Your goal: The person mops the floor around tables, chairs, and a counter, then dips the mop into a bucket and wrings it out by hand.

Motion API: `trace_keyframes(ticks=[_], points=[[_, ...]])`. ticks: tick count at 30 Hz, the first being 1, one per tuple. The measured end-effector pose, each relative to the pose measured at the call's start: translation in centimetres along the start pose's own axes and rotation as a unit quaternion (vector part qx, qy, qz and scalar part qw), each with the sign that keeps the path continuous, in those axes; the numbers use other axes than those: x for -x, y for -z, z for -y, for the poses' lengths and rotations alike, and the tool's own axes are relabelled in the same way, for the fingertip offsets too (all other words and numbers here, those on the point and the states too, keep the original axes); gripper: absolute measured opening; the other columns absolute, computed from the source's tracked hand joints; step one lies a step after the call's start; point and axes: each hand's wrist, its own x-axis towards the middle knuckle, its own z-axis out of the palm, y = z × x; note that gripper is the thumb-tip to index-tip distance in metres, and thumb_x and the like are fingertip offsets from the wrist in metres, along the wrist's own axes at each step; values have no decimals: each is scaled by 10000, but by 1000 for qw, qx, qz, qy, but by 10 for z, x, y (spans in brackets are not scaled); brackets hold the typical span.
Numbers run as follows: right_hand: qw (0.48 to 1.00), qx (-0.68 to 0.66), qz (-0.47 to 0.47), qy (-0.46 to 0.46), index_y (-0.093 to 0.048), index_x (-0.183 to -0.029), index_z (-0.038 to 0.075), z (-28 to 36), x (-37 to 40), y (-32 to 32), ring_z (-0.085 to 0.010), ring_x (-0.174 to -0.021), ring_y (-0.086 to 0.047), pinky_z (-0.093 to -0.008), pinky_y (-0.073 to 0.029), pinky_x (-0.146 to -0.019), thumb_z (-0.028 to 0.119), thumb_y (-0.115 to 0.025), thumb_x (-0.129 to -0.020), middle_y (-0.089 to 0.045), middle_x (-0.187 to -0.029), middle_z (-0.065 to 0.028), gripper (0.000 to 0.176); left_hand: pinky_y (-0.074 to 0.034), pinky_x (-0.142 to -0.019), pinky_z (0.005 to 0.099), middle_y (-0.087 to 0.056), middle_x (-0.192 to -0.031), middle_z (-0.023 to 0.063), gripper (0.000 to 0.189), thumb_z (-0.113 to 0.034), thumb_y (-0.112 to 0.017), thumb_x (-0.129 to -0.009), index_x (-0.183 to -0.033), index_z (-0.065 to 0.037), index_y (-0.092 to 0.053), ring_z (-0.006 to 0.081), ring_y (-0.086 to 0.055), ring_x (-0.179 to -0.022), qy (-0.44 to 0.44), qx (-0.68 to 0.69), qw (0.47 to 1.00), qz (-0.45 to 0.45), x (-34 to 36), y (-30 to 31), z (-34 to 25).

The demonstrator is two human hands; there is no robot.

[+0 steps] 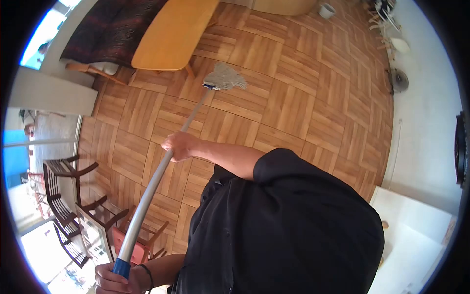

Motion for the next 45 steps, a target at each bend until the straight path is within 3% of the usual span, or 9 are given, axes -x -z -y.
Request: trace_keyframes(ticks=[4,6,8,10,13,17,30,36,45], points=[[999,16,-6,-44,-542,-647,81,2,64,23,-369,-745,-625,-490,-496,-658,272,-628,-742,-614,-682,-140,230,-348,-485,294,-369,-522,-30,304,-240,-448,-977,-690,-138,-440,119,-392,-446,-43,-131,989,-46,21,-24,-11],[997,10,-27,-78,-569,-663,77,2,107,46,-371,-781,-637,-497,-501,-674,297,-633,-756,-633,-708,-149,247,-353,-490,298,-381,-525,-26,288,-228,-461,-972,-700,-132,-451,126,-402,-449,-163,-467,868,-49,28,-38,-14],[993,3,-51,-105,-591,-684,74,-6,155,56,-372,-808,-645,-500,-505,-689,322,-640,-764,-649,-734,-156,266,-357,-495,301,-393,-528,-22,272,-217,-474,-966,-710,-126,-462,133,-412,-452,-204,-516,831,-40,39,-60,-17],[989,7,-82,-122,-607,-710,72,-25,196,71,-373,-826,-650,-499,-508,-701,348,-650,-769,-661,-761,-159,285,-361,-546,287,-379,-539,-35,171,-188,-526,-943,-800,-103,-488,107,-398,-468,-71,-180,981,-24,50,-87,-20],[978,40,-142,-144,-597,-721,75,-54,266,86,-375,-798,-642,-505,-496,-678,373,-656,-769,-645,-751,-152,307,-349,-599,278,-318,-591,-52,142,-116,-561,-902,-1025,-51,-536,81,-352,-512,66,192,976,84,70,-124,-9],[961,47,-189,-198,-584,-723,84,-76,357,109,-372,-757,-630,-504,-474,-639,346,-677,-760,-613,-718,-146,280,-368,-591,282,-355,-614,-42,408,-161,-575,-921,-1267,30,-472,83,-375,-514,107,266,950,120,100,-168,14],[816,154,-405,-384,-461,-649,73,-135,617,88,-373,-646,-563,-463,-395,-546,123,-705,-648,-546,-642,-142,249,-396,-623,356,-433,-592,15,296,-82,-620,-808,-1059,-22,-477,144,-440,-545,339,375,795,334,235,-318,51],[836,177,-388,-346,-423,-641,50,-126,561,8,-378,-610,-516,-463,-389,-555,121,-709,-650,-499,-616,-141,294,-413,-634,392,-513,-644,77,198,-29,-603,-781,-952,-4,-508,190,-498,-578,419,352,795,262,229,-212,65],[883,153,-401,-192,-454,-536,101,-49,265,-50,-353,-566,-535,-458,-400,-551,207,-706,-661,-515,-559,-109,300,-385,-462,355,-460,-521,35,222,-107,-617,-843,-1010,-12,-505,148,-432,-425,254,302,883,253,65,13,86]])
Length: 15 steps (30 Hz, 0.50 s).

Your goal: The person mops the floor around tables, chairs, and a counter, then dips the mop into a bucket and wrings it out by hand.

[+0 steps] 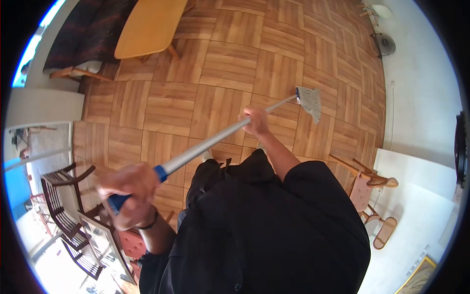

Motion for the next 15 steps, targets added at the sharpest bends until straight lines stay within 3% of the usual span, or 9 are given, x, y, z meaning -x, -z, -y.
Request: trace_keyframes(ticks=[2,4,6,9,12,14,15], points=[[997,-35,2,72,-500,-532,109,68,-28,-45,-349,-545,-538,-456,-395,-520,246,-713,-654,-530,-573,-103,281,-386,-426,320,-455,-521,15,252,-132,-612,-854,-1055,-31,-499,123,-439,-417,-34,-49,998,23,0,41,-56],[986,-107,23,130,-424,-526,72,136,-44,-91,-352,-556,-508,-457,-376,-509,210,-693,-679,-449,-547,-126,338,-394,-439,275,-436,-517,-8,285,-144,-620,-833,-1068,-28,-507,104,-434,-411,-86,-107,989,-55,23,73,-114],[971,-161,59,166,-431,-519,76,204,-53,-134,-346,-557,-507,-457,-393,-515,204,-692,-680,-460,-546,-111,331,-389,-469,230,-423,-509,-37,294,-143,-610,-803,-1061,-29,-527,87,-449,-417,-158,-237,943,-173,58,100,-176],[946,-200,158,201,-457,-529,81,284,-48,-191,-341,-586,-541,-463,-424,-538,216,-692,-685,-506,-566,-102,313,-391,-524,241,-433,-511,-49,289,-126,-594,-766,-1027,-20,-529,83,-450,-433,-171,-279,942,-78,113,124,-268],[916,-207,242,245,-475,-537,81,339,-37,-237,-340,-622,-575,-469,-442,-562,225,-684,-704,-544,-586,-107,303,-324,-542,275,-416,-506,-25,306,-86,-442,-703,-961,3,-580,105,-353,-423,-265,-316,886,-212,142,93,-301],[898,-209,297,249,-485,-542,81,367,-31,-250,-343,-647,-592,-475,-452,-578,224,-675,-716,-562,-597,-116,296,-335,-577,285,-427,-534,-30,389,-94,-482,-715,-1080,8,-566,102,-380,-458,-255,-370,883,-136,159,84,-312],[890,-210,307,264,-498,-547,79,377,-28,-258,-354,-664,-601,-479,-459,-591,235,-665,-725,-574,-606,-125,290,-328,-523,295,-408,-526,-28,171,-143,-446,-814,-930,-46,-526,119,-387,-448,-243,-354,893,-134,166,77,-312]])
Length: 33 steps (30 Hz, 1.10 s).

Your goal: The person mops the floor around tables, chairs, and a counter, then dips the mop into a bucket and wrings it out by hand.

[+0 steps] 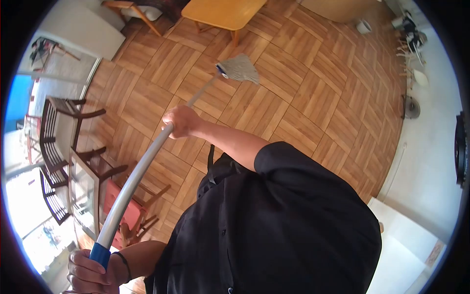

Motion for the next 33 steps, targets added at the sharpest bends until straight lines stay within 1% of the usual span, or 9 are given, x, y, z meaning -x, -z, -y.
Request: trace_keyframes(ticks=[2,5,8,10,11,16,18,26,33], points=[[998,-9,54,22,-500,-550,74,3,-8,-18,-363,-671,-601,-481,-466,-598,238,-661,-721,-576,-609,-129,287,-313,-415,316,-372,-509,-23,401,-241,-374,-1014,-629,-155,-447,152,-401,-427,32,35,999,6,14,-14,-14],[993,-31,110,17,-512,-558,62,21,2,-27,-389,-669,-605,-486,-474,-599,255,-645,-714,-588,-617,-148,281,-281,-408,295,-405,-505,-34,392,-273,-346,-1013,-659,-145,-457,120,-391,-414,-13,-52,985,-166,21,-59,-21],[992,-27,124,-5,-523,-561,61,36,32,-25,-400,-657,-606,-489,-476,-595,251,-630,-705,-595,-620,-159,262,-330,-382,271,-447,-462,-24,385,-213,-454,-974,-601,-118,-473,104,-426,-370,-30,-71,976,-203,39,-57,-37],[994,-26,104,-11,-535,-564,62,44,61,-15,-404,-653,-608,-490,-480,-597,244,-619,-697,-599,-622,-163,241,-337,-542,283,-428,-525,-29,159,-153,-498,-816,-931,-46,-527,99,-414,-457,4,-26,992,-126,64,-29,-63],[995,-18,98,-15,-536,-565,61,46,76,-9,-404,-654,-607,-490,-481,-598,238,-614,-690,-599,-622,-163,230,-341,-623,289,-418,-556,-31,377,-122,-520,-737,-1095,-10,-554,97,-408,-501,19,-1,996,-85,76,-21,-73],[995,46,49,-70,-603,-580,84,29,163,25,-382,-686,-639,-482,-513,-627,205,-595,-604,-629,-638,-163,124,-341,-647,289,-397,-561,-29,307,-138,-545,-748,-1028,-14,-541,97,-415,-521,62,65,994,-64,96,-56,-78],[993,58,29,-96,-559,-579,68,29,205,55,-388,-673,-619,-489,-486,-606,219,-601,-630,-613,-641,-162,165,-339,-627,291,-386,-555,-31,327,-126,-545,-738,-1037,7,-538,93,-407,-515,67,139,988,14,96,-80,-70],[953,109,-86,-269,-560,-601,74,23,397,137,-393,-673,-610,-497,-464,-590,266,-644,-679,-604,-658,-164,223,-429,-636,335,-490,-580,-9,378,-124,-648,-778,-1101,-36,-471,111,-488,-491,132,303,943,34,125,-199,-47],[876,174,-221,-391,-619,-674,104,39,597,201,-395,-684,-624,-497,-476,-603,259,-712,-649,-619,-669,-154,182,-463,-716,364,-525,-617,11,446,-151,-731,-759,-1125,-63,-492,170,-550,-583,173,422,848,268,149,-354,-34]])
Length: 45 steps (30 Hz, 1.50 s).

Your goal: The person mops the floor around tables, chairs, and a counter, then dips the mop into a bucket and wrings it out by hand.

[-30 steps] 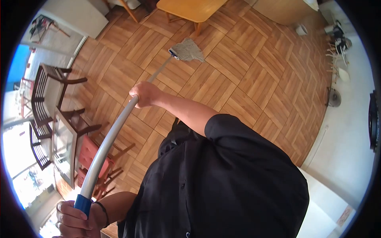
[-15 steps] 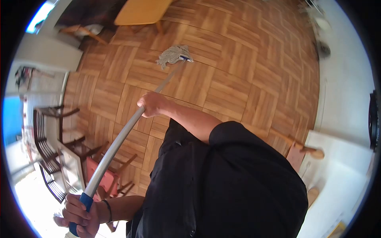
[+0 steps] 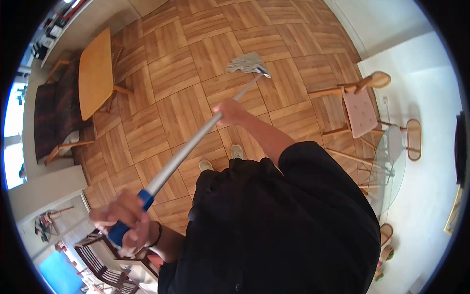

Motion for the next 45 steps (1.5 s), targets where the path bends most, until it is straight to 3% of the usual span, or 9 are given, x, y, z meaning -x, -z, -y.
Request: trace_keyframes(ticks=[3,6,9,16,22,29,35,40,45], points=[[993,24,-96,-61,-626,-676,97,-54,51,13,-392,-710,-638,-489,-495,-635,257,-748,-662,-637,-685,-143,202,-480,-837,390,-584,-682,41,466,-214,-780,-728,-1102,-73,-541,227,-610,-686,32,25,997,66,-28,-48,40],[968,1,-250,6,-436,-586,64,-74,94,18,-380,-574,-526,-453,-408,-556,271,-791,-697,-503,-562,-131,425,-520,-811,423,-618,-647,82,335,-277,-805,-718,-844,-49,-594,266,-632,-612,76,135,972,176,-29,-74,60],[974,11,-225,-27,-401,-586,59,-70,115,21,-370,-558,-511,-441,-392,-537,229,-790,-686,-483,-558,-123,436,-522,-700,417,-589,-591,90,323,-273,-795,-701,-639,-57,-563,274,-600,-543,91,184,946,253,-18,-65,63],[979,9,-200,36,-394,-553,50,-8,84,-48,-383,-544,-507,-452,-377,-508,192,-760,-677,-460,-533,-151,411,-477,-588,393,-529,-518,80,294,-214,-759,-686,-594,-50,-532,255,-555,-479,77,135,980,128,45,0,1],[987,-23,-124,101,-416,-516,55,128,8,-145,-396,-522,-500,-477,-368,-483,261,-737,-711,-470,-513,-161,429,-484,-570,400,-545,-511,83,271,-182,-727,-705,-598,-50,-517,241,-552,-458,54,18,998,14,109,103,-112],[958,-95,-23,269,-433,-507,76,311,-30,-306,-365,-516,-518,-453,-397,-499,302,-719,-739,-494,-516,-142,432,-490,-474,285,-534,-481,8,348,-246,-679,-823,-590,-111,-458,140,-526,-390,-23,-192,973,-123,226,170,-267],[895,-163,71,409,-451,-509,90,463,-15,-414,-334,-528,-544,-430,-416,-522,269,-713,-718,-523,-522,-110,380,-490,-493,271,-544,-482,-19,382,-265,-704,-856,-591,-143,-458,109,-542,-403,-32,-379,899,-216,311,150,-375],[841,-195,184,470,-464,-534,94,547,22,-476,-333,-597,-578,-447,-445,-598,281,-702,-716,-546,-563,-102,353,-423,-497,247,-478,-510,-53,359,-358,-673,-849,-622,-166,-472,88,-477,-411,-43,-466,855,-222,354,117,-417],[788,-175,296,511,-514,-563,99,587,77,-488,-324,-691,-619,-453,-477,-673,298,-706,-682,-591,-618,-97,301,-358,-508,260,-413,-516,-67,340,-367,-630,-838,-626,-181,-442,87,-400,-424,-68,-530,772,-345,380,54,-434]])
